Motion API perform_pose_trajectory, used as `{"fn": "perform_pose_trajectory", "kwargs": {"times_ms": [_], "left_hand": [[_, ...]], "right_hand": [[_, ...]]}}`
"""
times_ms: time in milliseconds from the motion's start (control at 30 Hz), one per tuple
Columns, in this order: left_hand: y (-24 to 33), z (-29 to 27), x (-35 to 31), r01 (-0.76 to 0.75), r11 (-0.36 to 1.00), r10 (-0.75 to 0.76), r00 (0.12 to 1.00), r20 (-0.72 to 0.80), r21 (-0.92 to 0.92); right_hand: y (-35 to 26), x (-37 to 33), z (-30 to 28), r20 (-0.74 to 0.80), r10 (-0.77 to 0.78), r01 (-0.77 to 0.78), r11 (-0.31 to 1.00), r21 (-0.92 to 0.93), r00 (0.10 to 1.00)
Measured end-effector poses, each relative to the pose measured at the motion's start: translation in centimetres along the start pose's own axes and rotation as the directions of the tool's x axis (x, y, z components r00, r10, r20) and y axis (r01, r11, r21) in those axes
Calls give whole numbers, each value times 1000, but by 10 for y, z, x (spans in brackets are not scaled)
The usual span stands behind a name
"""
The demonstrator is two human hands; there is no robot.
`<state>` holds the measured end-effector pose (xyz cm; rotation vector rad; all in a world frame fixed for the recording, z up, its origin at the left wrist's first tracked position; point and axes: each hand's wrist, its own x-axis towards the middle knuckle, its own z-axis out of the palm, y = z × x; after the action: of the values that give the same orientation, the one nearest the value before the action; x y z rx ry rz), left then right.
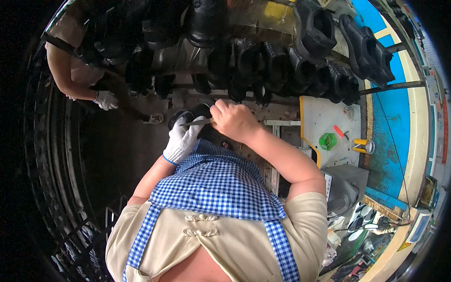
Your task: The person uses a small knife to trim excess material from the edges and soles of black shoes. They pick up shoes from a nearby rack, scrape the surfaces with the blade, and place the shoes back on the rack after finishing each one.
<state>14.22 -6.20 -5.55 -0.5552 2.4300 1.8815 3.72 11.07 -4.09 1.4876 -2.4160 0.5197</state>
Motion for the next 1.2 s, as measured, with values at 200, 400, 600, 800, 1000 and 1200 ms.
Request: {"fn": "perform_pose_trajectory", "kwargs": {"times_ms": [200,400,600,800,1000,1200], "left_hand": [[1,-11,-7,-52,998,50,995,-83,-23],[7,-17,-11,54,683,-7,998,68,-728],[22,-28,-7,418,252,-179,906,382,-873],[25,-19,-10,-171,782,70,980,-187,-600],[1,-30,-24,-439,711,601,785,-151,549],[-4,-32,-19,-405,840,502,833,-232,362]], "right_hand": [[-9,6,18,-108,184,-145,944,297,977],[-23,11,12,-76,503,-319,651,689,861],[-33,26,-13,-179,404,-167,684,711,897],[-48,1,-25,-131,365,-242,806,541,922],[-54,4,-35,-71,374,-280,795,538,925],[-62,14,-32,-76,359,-266,802,534,930]]}}
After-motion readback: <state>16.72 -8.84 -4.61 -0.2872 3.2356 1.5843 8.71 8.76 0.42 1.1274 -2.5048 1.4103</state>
